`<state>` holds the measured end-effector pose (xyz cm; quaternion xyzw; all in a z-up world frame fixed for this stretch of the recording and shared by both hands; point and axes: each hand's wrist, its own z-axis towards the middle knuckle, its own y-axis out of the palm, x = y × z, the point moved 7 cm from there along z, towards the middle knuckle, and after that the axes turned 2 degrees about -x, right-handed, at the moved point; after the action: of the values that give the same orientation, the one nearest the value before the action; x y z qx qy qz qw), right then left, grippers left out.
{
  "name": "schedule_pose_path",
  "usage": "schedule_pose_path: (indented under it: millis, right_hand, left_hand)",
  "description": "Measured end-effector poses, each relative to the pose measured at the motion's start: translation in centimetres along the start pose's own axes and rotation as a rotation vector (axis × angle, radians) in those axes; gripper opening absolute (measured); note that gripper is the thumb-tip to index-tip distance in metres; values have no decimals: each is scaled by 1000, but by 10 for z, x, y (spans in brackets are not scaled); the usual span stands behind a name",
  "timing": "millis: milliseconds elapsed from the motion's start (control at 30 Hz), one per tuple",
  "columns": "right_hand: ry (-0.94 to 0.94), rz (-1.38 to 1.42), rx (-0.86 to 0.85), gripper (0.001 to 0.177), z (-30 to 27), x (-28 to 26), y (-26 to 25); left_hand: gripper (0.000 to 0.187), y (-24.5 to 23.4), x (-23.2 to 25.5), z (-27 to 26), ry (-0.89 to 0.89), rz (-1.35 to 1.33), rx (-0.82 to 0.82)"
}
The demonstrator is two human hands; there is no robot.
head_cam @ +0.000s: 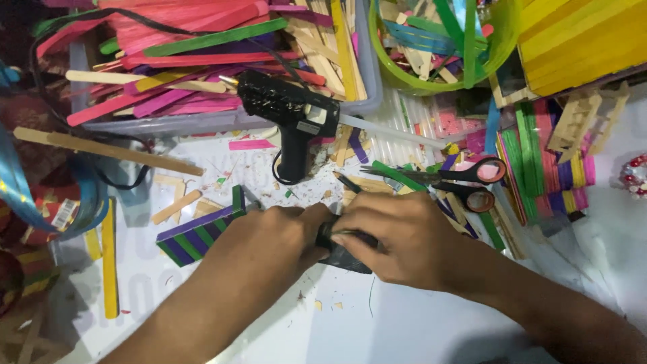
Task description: Cutting and gluing colored popsicle sticks together to build a small structure
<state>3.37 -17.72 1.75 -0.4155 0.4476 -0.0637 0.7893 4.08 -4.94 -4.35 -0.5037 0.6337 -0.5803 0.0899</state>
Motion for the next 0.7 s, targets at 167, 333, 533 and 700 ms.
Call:
schedule_pose_path:
  millis: [167, 333, 533, 700]
  right_hand:
    - [316, 267, -20, 9, -6, 22, -8]
    - [293, 169, -21, 7, -4, 23, -2]
    - [-20, -234, 6, 2, -4, 7, 11]
    - [-88, -359, -44, 6, -9, 3, 11]
  left_hand:
    - [23, -7, -4, 2, -33, -72, -131]
    - [28, -2, -4, 4, -24, -44, -119]
    - [32, -1, -4, 4, -33, -12, -102]
    - [31, 0, -5, 4, -33, 10, -49]
